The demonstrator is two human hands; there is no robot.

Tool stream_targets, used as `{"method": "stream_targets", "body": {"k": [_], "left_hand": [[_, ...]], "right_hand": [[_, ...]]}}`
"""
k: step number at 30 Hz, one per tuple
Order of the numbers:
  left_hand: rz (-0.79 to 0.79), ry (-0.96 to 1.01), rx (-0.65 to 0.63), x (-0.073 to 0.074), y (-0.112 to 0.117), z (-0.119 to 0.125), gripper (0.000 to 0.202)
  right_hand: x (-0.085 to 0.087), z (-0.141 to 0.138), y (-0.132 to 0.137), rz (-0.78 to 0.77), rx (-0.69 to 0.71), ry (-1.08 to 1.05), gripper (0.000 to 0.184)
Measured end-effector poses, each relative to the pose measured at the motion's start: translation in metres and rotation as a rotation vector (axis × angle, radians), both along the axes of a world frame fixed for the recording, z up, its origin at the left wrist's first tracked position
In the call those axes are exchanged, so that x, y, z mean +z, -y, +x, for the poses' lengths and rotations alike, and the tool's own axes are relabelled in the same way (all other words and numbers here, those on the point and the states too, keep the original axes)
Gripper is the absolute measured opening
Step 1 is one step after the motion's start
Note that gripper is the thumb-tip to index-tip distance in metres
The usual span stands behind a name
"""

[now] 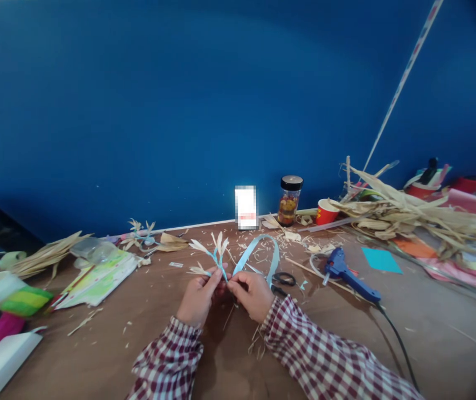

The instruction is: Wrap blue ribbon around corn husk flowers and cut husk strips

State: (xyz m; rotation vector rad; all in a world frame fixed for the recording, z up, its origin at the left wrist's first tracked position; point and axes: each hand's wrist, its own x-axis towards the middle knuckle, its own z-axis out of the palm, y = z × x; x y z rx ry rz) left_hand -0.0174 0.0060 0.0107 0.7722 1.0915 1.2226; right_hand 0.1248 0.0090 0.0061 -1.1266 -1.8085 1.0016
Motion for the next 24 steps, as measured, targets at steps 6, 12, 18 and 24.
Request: {"method": "stream_targets", "body": {"k": [6,12,18,24], "left_hand": [[0.013,-0.122,0.016,-0.009,-0.002,-0.005,0.043],[0.014,-0.101,0.023,-0.001,0.001,-0.004,0.044],[-0.001,-0.201,0.038,0.008,0.003,-0.002,0.041],[-0.033,-0.258,0.01,0.014,0.005,0.0,0.04]], "right_hand": [[0.0,0.001,-0.001,-0.152,0.089,-0.069,0.021],[-0.006,-0.001,-0.001,-0.219,0.095,-0.093,0.024],[-0.004,0.001,0.0,0.177,-0.011,0.142,0.027],[-0.002,-0.001,0.004,0.286,-0.065,0.219,0.021]]}}
